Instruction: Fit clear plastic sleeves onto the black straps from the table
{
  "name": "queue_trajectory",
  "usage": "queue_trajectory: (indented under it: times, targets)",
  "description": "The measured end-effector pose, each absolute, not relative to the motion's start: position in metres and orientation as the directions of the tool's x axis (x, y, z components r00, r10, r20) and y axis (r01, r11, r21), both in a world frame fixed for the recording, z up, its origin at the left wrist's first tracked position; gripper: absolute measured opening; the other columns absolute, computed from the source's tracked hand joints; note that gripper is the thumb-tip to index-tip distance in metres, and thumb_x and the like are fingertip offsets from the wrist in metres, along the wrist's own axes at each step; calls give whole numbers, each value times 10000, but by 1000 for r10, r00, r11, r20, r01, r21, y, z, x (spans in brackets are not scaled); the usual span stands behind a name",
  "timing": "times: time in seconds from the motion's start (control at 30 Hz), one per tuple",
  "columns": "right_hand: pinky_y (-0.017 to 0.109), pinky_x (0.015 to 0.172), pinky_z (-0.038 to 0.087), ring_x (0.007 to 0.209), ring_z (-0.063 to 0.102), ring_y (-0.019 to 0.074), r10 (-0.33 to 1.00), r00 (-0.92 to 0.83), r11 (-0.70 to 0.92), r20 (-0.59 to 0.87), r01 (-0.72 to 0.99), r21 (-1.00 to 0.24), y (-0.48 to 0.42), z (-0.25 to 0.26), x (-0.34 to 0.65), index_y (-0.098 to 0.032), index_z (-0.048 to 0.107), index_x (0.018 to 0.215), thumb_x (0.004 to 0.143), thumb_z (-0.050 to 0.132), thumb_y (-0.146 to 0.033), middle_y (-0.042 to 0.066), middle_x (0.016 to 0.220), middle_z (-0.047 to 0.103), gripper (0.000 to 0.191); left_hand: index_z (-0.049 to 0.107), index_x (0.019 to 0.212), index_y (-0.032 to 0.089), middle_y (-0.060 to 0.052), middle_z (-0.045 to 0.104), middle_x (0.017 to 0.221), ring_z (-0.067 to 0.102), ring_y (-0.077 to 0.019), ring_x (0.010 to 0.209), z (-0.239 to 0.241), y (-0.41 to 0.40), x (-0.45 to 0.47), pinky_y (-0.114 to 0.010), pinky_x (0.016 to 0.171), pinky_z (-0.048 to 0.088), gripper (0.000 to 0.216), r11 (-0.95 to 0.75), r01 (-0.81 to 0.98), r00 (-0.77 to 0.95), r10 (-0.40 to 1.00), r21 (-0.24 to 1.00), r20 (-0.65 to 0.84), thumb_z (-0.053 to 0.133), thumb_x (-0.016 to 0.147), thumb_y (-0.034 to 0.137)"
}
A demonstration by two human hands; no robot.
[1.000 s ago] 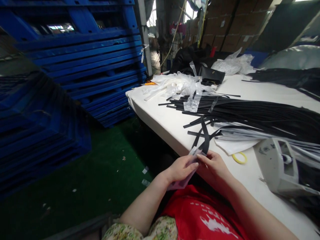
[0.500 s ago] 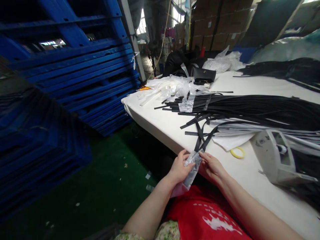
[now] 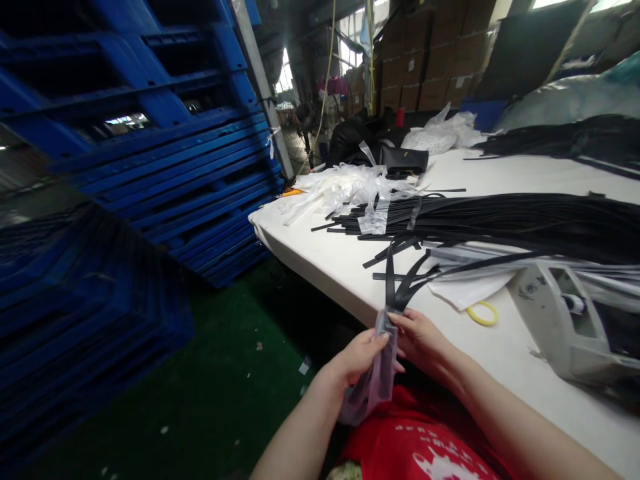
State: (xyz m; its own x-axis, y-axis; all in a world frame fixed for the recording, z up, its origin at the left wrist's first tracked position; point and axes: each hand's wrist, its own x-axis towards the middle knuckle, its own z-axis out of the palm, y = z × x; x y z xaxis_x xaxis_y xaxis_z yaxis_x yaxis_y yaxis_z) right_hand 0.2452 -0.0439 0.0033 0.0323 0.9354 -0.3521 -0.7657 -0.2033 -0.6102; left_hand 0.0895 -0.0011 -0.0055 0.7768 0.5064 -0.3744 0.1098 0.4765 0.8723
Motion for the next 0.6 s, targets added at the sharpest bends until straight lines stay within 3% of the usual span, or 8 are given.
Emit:
queue_trajectory:
  times: [0.1,0.17,0.23,0.3,0.43,0.6]
  targets:
    - [261,587,532,656,656,159,908,87,-181,-410,-801,-571,-30,21,259,-144,667,959,694,806,-171,38,759,694,300,524,1004,143,6,586,675,609,-135,547,-6,0,86,-285,590,501,570,590,134,884,292,796,-364,629,801,665]
    - [269,656,557,647,640,138,898,111,-135,-426,-852,-506,-14,34,280,-167,647,950,719,788,-177,-15,654,637,271,527,957,151,49,514,619,535,-93,488,-3,0,85,-248,553,457,548,564,152,896,268,812,-354,642,798,662]
    - [241,623,547,523,547,97,915,146,-58,-375,-874,-482,2,46,299,-191,603,859,760,783,-241,-87,497,468,212,514,942,161,64,487,611,495,-80,470,2,-1,85,-243,541,436,550,554,162,893,270,817,-360,625,800,680]
    - [225,635,543,472,469,77,937,193,19,-292,-861,-509,15,55,308,-205,549,785,771,797,-305,-114,452,345,268,504,943,165,61,492,626,491,-81,478,8,0,88,-250,551,430,557,548,151,884,297,823,-361,601,806,696]
    - [290,835,551,472,410,75,951,246,86,-185,-790,-608,23,62,290,-211,502,711,738,828,-399,-113,460,325,377,506,939,154,54,495,638,490,-83,493,20,5,99,-266,585,436,564,494,44,872,404,868,-275,555,830,705]
    - [336,862,538,457,353,71,955,217,10,-202,-706,-708,12,52,263,-213,525,714,721,821,-482,-114,480,343,400,444,870,185,69,482,580,461,-83,467,20,10,111,-245,532,416,495,364,13,876,445,931,-186,588,834,658]
